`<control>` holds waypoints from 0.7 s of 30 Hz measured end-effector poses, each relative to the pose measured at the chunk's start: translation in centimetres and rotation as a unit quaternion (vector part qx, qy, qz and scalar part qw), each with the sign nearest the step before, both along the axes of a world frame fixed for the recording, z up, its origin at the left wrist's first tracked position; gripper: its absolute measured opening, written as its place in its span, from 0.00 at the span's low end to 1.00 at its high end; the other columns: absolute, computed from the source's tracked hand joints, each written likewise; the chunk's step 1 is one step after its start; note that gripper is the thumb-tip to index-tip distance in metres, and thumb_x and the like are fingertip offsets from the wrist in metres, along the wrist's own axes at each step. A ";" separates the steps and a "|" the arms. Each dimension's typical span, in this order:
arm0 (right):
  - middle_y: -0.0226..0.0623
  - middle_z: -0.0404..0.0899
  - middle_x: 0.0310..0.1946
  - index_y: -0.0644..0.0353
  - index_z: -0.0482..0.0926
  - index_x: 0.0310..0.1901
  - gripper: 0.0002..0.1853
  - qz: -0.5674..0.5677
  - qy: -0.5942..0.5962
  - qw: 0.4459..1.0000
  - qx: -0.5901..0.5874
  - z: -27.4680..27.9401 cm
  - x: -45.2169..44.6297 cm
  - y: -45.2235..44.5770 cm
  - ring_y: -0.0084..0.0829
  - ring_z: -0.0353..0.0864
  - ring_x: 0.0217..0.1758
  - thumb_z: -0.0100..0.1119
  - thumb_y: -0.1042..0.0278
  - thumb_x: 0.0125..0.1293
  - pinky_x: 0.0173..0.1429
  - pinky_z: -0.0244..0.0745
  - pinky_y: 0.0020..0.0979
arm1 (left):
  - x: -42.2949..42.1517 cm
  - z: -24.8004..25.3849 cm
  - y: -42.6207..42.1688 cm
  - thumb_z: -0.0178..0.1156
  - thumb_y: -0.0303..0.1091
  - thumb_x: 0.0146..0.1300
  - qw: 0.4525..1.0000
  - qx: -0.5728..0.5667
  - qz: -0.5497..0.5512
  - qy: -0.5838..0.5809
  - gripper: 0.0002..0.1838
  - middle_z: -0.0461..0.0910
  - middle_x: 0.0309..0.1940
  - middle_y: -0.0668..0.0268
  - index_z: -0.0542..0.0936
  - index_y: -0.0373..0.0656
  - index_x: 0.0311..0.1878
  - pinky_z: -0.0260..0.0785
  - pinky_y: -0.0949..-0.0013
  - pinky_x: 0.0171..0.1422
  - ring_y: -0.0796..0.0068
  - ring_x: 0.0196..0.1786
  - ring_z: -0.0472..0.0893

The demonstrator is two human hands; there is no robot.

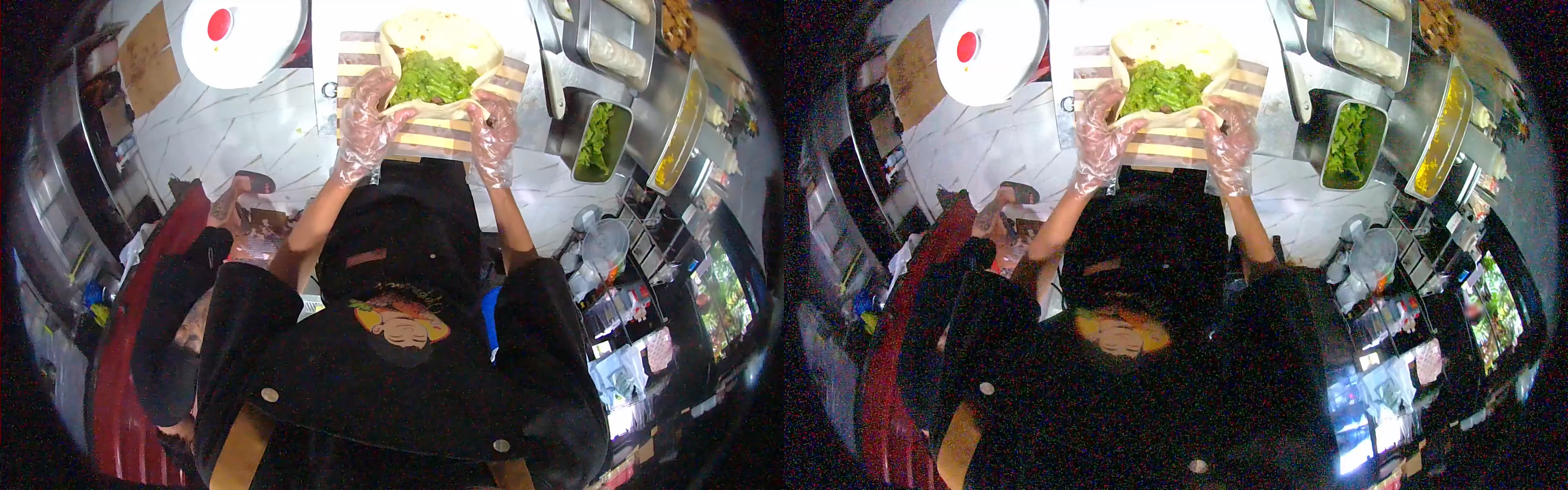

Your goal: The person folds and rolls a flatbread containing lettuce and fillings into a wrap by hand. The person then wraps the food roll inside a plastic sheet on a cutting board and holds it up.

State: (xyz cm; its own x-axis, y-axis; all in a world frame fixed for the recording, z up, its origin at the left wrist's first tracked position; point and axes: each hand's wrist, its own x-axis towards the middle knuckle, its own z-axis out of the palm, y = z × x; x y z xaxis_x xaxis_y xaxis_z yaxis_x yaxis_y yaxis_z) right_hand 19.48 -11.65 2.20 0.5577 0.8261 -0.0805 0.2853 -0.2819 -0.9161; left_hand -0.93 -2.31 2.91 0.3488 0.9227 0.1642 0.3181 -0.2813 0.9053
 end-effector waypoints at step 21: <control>0.43 0.68 0.69 0.65 0.53 0.76 0.47 -0.097 0.287 0.952 0.053 3.3 -4.7 -4.7 0.31 0.79 0.56 0.66 0.91 0.57 0.58 0.78 0.28 | -3.8 0.1 -6.3 0.70 0.20 0.57 0.982 -0.181 0.034 -0.032 0.35 0.78 0.58 0.54 0.67 0.36 0.68 0.75 0.62 0.63 0.61 0.58 0.80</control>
